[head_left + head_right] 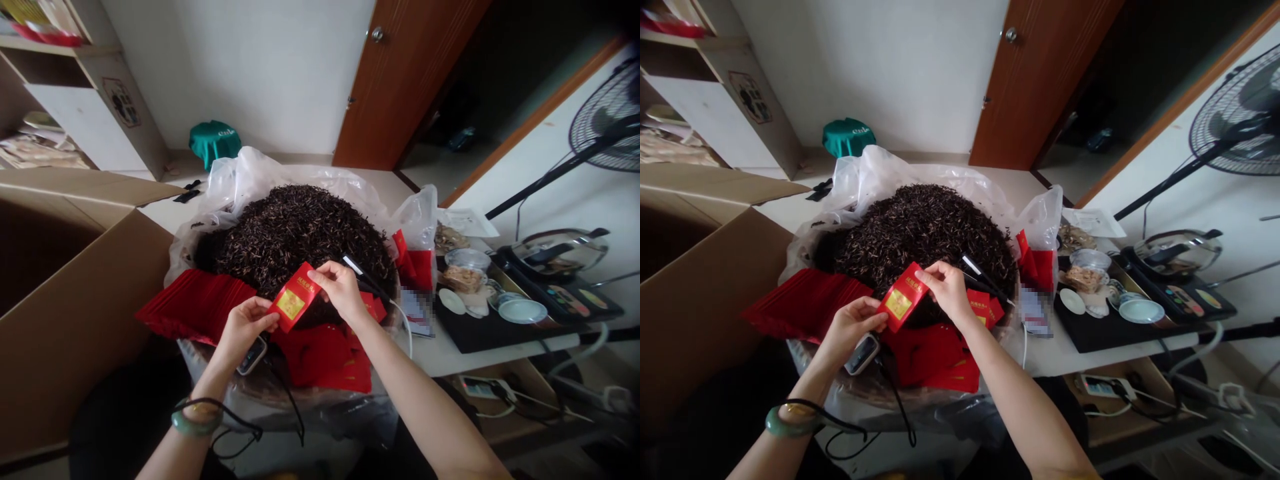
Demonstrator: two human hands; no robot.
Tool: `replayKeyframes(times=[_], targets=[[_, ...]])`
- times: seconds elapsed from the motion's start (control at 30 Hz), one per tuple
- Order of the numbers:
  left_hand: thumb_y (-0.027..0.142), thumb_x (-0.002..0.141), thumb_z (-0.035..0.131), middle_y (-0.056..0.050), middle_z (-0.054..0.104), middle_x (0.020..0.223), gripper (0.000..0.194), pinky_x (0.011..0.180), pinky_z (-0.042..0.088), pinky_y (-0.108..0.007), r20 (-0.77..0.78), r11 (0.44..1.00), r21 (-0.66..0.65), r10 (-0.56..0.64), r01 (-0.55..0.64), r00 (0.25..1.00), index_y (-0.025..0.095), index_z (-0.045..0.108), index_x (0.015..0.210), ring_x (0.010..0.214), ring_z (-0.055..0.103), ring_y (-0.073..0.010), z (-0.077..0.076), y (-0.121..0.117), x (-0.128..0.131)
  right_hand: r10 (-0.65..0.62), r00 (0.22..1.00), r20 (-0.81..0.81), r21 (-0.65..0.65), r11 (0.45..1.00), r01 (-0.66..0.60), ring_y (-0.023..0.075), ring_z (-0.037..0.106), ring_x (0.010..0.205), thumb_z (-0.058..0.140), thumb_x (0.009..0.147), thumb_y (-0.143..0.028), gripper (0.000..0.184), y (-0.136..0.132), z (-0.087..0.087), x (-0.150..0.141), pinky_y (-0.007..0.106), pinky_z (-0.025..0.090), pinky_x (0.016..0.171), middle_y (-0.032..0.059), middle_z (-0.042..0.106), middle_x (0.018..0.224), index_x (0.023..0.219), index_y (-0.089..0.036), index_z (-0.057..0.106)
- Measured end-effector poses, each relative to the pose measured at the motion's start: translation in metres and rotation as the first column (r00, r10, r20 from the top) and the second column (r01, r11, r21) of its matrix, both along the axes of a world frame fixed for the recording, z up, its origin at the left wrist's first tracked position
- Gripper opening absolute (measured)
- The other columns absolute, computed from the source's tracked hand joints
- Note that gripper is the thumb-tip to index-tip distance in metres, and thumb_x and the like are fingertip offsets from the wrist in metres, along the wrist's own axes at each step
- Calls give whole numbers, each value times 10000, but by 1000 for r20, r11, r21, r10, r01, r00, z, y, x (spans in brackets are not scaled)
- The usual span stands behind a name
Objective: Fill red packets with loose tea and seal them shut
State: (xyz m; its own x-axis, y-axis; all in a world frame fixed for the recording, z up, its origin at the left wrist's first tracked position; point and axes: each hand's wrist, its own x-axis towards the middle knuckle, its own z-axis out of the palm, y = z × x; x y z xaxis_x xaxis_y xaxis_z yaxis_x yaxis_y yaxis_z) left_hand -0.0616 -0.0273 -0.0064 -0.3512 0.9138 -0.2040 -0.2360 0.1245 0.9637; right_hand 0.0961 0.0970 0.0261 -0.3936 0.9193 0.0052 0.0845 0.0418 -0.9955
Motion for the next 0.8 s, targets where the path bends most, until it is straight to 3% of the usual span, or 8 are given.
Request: replayKeyframes(times=[0.13, 0.2, 0.27, 0.37, 0.47, 0.63, 0.73, 0.8], targets=[[503, 594, 778, -105, 737, 1001, 615, 734, 545, -314, -69, 999, 22, -23, 25, 997, 133, 642, 1067, 878, 685, -234, 26, 13, -2, 80, 997, 6, 35, 996, -80, 74, 404, 381, 747, 621, -520, 364, -10, 2, -5, 205, 318, 369, -61, 494, 456, 614, -184, 606], [533, 606, 757, -112, 746, 961, 572, 692, 536, -304, -115, 998, -20, -66, 64, 991, 122, 701, 999, 822, 682, -239, 38, 22, 0, 119, 993, -3, 37, 992, -119, 73, 415, 390, 766, 595, -513, 364, -16, 4, -8, 206, 330, 377, -55, 510, 474, 599, -180, 620], [524, 567, 781, -94, 753, 829, 495, 619, 514, -277, -124, 999, -41, -31, 26, 992, 121, 742, 851, 698, 665, -211, 44, 30, 2, 139, 990, 1, 0, 990, -139, 76, 435, 396, 776, 579, -502, 354, -19, 5, -9, 209, 344, 376, -43, 548, 510, 627, -177, 644], [502, 505, 816, -52, 718, 653, 447, 532, 474, -246, -61, 996, -60, 65, -69, 996, 123, 731, 727, 546, 606, -156, 43, 35, 6, 149, 989, 26, -95, 985, -146, 89, 464, 401, 776, 577, -483, 339, -19, 4, -6, 215, 374, 381, -31, 587, 528, 656, -177, 652], [511, 527, 802, -26, 691, 618, 454, 508, 451, -225, -56, 995, -49, 89, -92, 994, 123, 702, 740, 521, 585, -134, 38, 33, 9, 145, 988, 53, -102, 985, -139, 104, 485, 415, 763, 595, -488, 335, -18, 1, -2, 224, 399, 407, -34, 565, 486, 612, -181, 629], [436, 479, 848, -12, 695, 662, 520, 506, 440, -213, -30, 974, -148, -176, 170, 984, 121, 671, 853, 556, 610, -142, 35, 27, 14, 173, 980, 99, -57, 984, -168, 114, 511, 436, 743, 629, -516, 349, -22, -4, -1, 234, 401, 428, -26, 584, 513, 632, -180, 646], [385, 402, 882, -10, 678, 589, 504, 493, 440, -224, 61, 947, -249, -193, 202, 979, 118, 658, 766, 508, 603, -146, 31, 27, 16, 178, 964, 195, 71, 978, -195, 138, 584, 534, 717, 709, -459, 288, -19, -6, 1, 250, 459, 527, 2, 651, 599, 661, -178, 675], [377, 383, 888, -22, 687, 585, 504, 502, 456, -235, 115, 945, -266, -163, 188, 980, 117, 658, 749, 497, 607, -148, 27, 27, 17, 85, 950, 302, 268, 948, -171, 175, 645, 718, 670, 791, -386, 212, -10, -6, 9, 283, 499, 691, 38, 710, 753, 749, -181, 705]])
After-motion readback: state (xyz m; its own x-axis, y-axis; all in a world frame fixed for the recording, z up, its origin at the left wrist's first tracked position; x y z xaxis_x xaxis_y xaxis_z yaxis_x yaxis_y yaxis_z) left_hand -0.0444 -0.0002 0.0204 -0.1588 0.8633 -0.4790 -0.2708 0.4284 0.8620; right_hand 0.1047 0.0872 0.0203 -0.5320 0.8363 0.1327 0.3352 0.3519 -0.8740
